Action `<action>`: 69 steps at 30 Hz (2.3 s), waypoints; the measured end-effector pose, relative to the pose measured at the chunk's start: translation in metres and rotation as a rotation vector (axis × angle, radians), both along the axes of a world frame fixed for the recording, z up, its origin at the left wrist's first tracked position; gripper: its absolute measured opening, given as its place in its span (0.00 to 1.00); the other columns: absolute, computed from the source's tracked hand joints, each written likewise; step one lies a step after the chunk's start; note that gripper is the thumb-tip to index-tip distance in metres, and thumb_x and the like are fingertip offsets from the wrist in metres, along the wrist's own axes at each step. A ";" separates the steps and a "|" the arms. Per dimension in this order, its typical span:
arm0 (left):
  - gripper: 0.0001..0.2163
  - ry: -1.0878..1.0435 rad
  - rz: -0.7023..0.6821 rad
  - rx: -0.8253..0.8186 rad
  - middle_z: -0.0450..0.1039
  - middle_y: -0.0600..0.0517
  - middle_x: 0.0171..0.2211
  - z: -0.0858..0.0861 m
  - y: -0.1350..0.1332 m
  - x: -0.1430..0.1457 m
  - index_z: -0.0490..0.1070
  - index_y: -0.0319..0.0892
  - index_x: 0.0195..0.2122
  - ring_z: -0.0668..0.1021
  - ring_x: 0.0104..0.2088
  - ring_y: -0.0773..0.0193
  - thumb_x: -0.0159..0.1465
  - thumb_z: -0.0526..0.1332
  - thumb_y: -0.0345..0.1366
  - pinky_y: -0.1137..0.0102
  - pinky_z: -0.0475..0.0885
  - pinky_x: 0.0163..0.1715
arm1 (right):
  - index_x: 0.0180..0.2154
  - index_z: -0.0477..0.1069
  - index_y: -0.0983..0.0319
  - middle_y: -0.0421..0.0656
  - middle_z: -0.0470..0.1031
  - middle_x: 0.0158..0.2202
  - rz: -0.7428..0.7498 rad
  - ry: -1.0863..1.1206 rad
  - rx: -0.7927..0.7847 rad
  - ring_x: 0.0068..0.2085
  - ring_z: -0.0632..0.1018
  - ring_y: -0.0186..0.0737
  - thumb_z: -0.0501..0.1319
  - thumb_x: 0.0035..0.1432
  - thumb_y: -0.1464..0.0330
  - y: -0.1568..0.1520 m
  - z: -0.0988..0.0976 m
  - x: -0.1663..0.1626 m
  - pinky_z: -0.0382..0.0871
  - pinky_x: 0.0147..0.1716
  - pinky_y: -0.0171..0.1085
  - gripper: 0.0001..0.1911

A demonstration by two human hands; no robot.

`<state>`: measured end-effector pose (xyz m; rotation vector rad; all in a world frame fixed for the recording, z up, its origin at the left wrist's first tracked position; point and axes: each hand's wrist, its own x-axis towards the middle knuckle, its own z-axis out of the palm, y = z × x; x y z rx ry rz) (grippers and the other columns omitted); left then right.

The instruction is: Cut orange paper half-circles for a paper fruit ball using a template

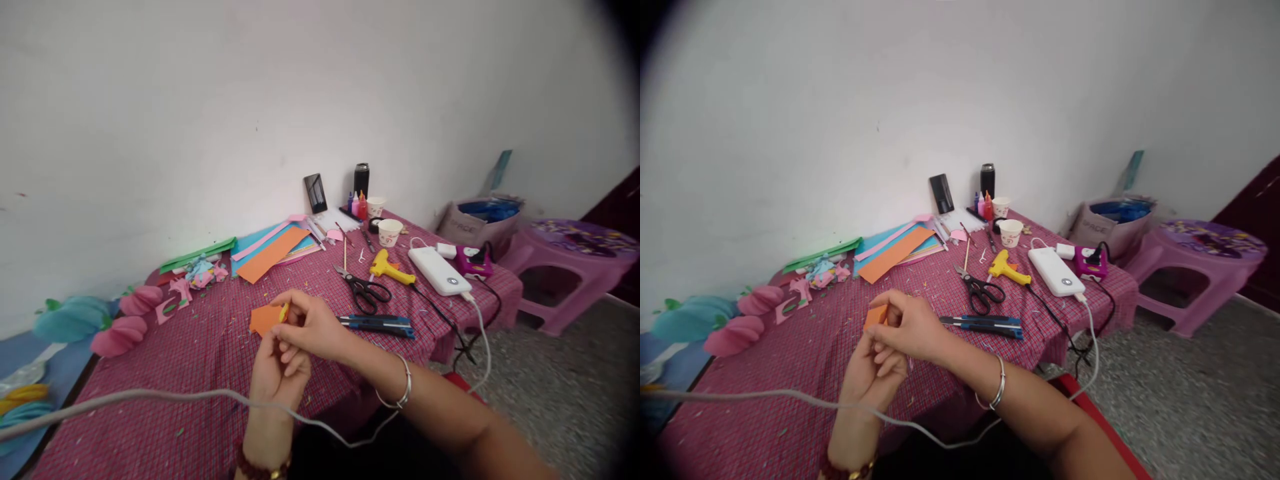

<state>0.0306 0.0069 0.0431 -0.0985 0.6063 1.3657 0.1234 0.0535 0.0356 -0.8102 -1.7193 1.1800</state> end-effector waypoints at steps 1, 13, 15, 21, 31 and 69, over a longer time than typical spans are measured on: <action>0.17 -0.016 -0.004 0.018 0.59 0.59 0.11 -0.001 -0.002 0.001 0.63 0.39 0.22 0.63 0.08 0.78 0.68 0.46 0.28 0.85 0.52 0.06 | 0.46 0.70 0.61 0.32 0.65 0.21 -0.018 -0.003 0.010 0.23 0.67 0.28 0.63 0.51 0.69 -0.002 0.002 0.001 0.61 0.24 0.30 0.18; 0.21 -0.009 0.045 -0.043 0.59 0.58 0.11 0.007 -0.010 0.015 0.64 0.39 0.20 0.62 0.07 0.79 0.69 0.42 0.28 0.85 0.50 0.06 | 0.43 0.71 0.62 0.31 0.64 0.21 -0.061 0.046 0.062 0.22 0.66 0.27 0.64 0.51 0.69 -0.010 0.003 0.011 0.59 0.23 0.29 0.15; 0.20 0.028 0.037 -0.045 0.58 0.58 0.11 0.007 -0.009 0.017 0.63 0.39 0.19 0.61 0.07 0.79 0.68 0.43 0.27 0.85 0.48 0.06 | 0.41 0.70 0.62 0.31 0.64 0.21 -0.074 0.055 0.061 0.22 0.66 0.27 0.64 0.51 0.69 -0.010 0.001 0.012 0.59 0.22 0.28 0.14; 0.12 0.371 0.233 0.105 0.59 0.60 0.12 -0.014 -0.008 0.015 0.62 0.39 0.18 0.61 0.10 0.78 0.58 0.59 0.30 0.83 0.53 0.09 | 0.31 0.67 0.62 0.33 0.65 0.21 -0.101 0.085 0.054 0.22 0.65 0.27 0.61 0.50 0.72 -0.016 -0.002 0.015 0.58 0.23 0.29 0.04; 0.08 1.067 0.442 0.193 0.78 0.52 0.25 -0.043 -0.031 -0.009 0.75 0.39 0.30 0.77 0.22 0.67 0.52 0.68 0.38 0.77 0.72 0.24 | 0.46 0.61 0.59 0.32 0.67 0.25 0.056 0.509 -0.423 0.21 0.64 0.27 0.64 0.46 0.70 -0.032 -0.013 -0.001 0.58 0.20 0.28 0.24; 0.10 0.027 0.003 0.356 0.80 0.51 0.32 -0.071 -0.027 -0.016 0.78 0.41 0.34 0.81 0.35 0.67 0.64 0.56 0.30 0.76 0.75 0.41 | 0.23 0.64 0.61 0.36 0.65 0.22 -0.348 0.060 0.149 0.24 0.66 0.31 0.62 0.51 0.70 -0.063 -0.017 -0.015 0.57 0.25 0.33 0.08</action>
